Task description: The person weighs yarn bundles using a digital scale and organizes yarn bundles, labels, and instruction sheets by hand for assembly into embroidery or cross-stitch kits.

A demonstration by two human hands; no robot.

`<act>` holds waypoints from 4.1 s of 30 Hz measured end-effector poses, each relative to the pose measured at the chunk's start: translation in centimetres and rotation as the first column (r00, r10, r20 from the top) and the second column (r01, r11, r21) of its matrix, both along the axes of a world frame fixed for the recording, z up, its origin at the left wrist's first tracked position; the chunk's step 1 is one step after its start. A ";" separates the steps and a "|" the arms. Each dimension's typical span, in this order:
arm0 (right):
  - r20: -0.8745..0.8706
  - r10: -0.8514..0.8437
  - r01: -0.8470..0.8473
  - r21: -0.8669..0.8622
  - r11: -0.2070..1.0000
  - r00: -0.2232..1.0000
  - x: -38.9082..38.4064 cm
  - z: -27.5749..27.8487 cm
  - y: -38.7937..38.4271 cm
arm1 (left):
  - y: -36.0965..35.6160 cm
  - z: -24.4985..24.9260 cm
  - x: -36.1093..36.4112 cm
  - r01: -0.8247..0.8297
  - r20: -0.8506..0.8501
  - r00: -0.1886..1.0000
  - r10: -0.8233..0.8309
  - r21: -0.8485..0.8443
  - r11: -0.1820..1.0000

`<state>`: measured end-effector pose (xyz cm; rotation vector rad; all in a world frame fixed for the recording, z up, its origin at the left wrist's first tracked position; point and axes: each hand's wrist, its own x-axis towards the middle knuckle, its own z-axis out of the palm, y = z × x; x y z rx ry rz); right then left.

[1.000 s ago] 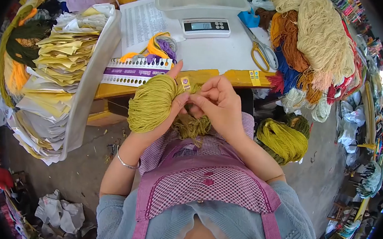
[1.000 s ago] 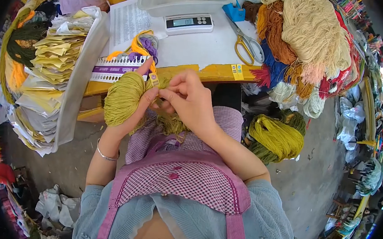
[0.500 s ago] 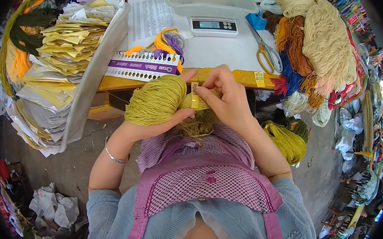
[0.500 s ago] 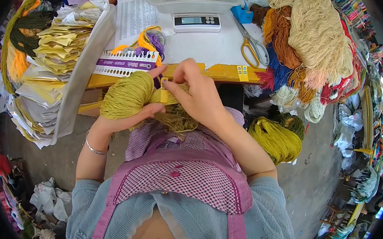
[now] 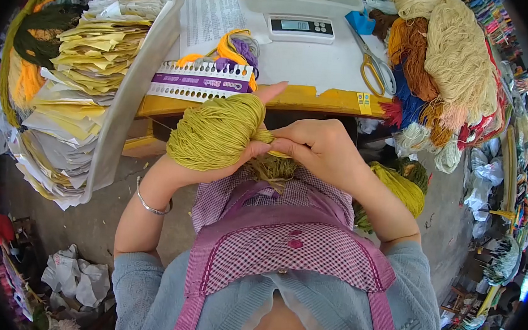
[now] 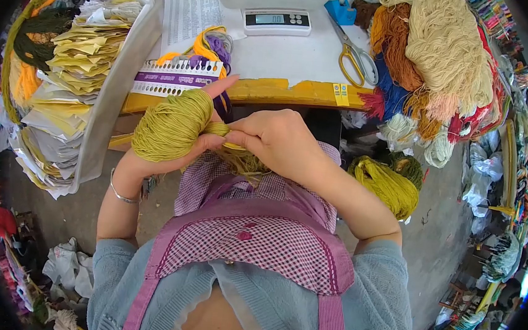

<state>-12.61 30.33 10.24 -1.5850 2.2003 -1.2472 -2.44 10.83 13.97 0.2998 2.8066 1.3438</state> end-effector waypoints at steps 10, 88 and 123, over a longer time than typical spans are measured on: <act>0.749 0.077 -0.339 0.203 0.919 0.658 -1.6 2.4 0.3 | -0.2 -0.4 -0.3 0.070 0.038 0.996 -0.078 0.182 0.981; 0.357 -0.779 0.821 0.055 0.568 0.515 -29.3 -6.4 3.3 | -0.2 -5.3 2.6 -0.526 0.197 0.812 0.549 0.652 0.546; 0.877 0.043 0.187 -0.149 0.971 0.479 1.6 1.1 -4.4 | 1.7 -4.7 0.6 -0.506 0.242 0.793 0.559 0.773 0.383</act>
